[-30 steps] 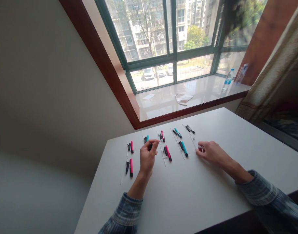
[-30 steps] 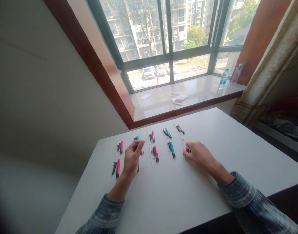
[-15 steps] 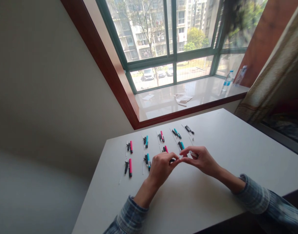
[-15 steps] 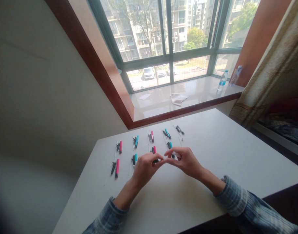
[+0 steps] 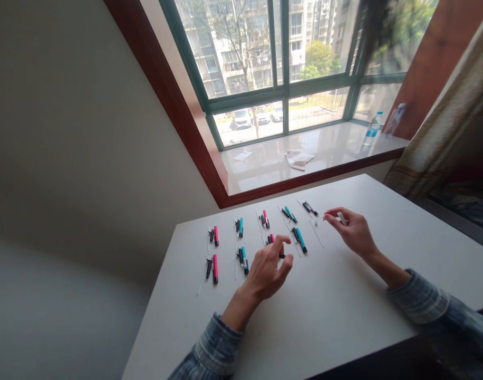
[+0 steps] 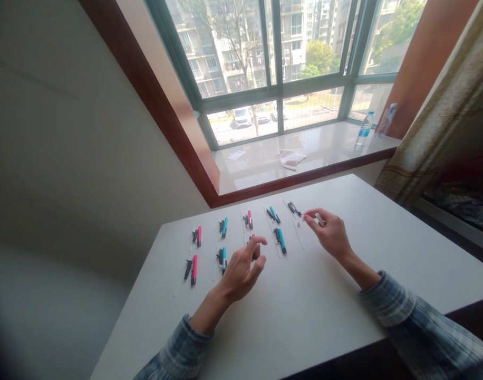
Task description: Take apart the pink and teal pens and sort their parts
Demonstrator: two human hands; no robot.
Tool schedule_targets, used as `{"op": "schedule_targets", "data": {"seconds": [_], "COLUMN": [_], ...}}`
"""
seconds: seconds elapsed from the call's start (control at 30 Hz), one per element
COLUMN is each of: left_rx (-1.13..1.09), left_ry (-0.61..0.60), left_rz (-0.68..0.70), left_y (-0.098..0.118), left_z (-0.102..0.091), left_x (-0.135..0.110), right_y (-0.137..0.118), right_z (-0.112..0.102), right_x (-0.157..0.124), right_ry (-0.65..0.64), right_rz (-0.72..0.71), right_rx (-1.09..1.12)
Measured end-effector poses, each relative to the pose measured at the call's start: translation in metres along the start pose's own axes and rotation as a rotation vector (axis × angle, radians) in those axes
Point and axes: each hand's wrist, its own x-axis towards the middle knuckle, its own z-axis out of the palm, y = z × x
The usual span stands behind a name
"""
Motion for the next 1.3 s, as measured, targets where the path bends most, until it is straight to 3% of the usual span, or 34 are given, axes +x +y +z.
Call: {"op": "schedule_targets", "data": {"seconds": [0.13, 0.27, 0.77, 0.93, 1.13, 1.3], "left_rx": [-0.060, -0.103, -0.190, -0.390, -0.701, -0.804], "left_ry": [-0.066, -0.083, -0.014, 0.072, 0.097, 0.126], "left_rz": [0.028, 0.032, -0.032, -0.029, -0.113, -0.224], "left_y": [-0.001, -0.001, -0.003, 0.000, 0.003, 0.004], "left_z": [-0.002, -0.001, 0.001, 0.001, 0.007, 0.011], "left_x": [-0.005, -0.005, -0.001, 0.005, 0.006, 0.006], "right_y": [0.017, 0.023, 0.022, -0.005, -0.047, -0.057], "right_z": [-0.002, 0.003, 0.004, 0.009, 0.024, 0.032], "right_x": [0.012, 0.018, 0.023, -0.005, -0.064, -0.072], "right_ry": [-0.097, -0.159, -0.163, -0.175, -0.453, -0.430], "right_rz": [-0.034, -0.044, -0.024, -0.076, -0.101, -0.119], "right_rx": [-0.257, -0.360, -0.277, -0.170, 0.098, 0.140]}}
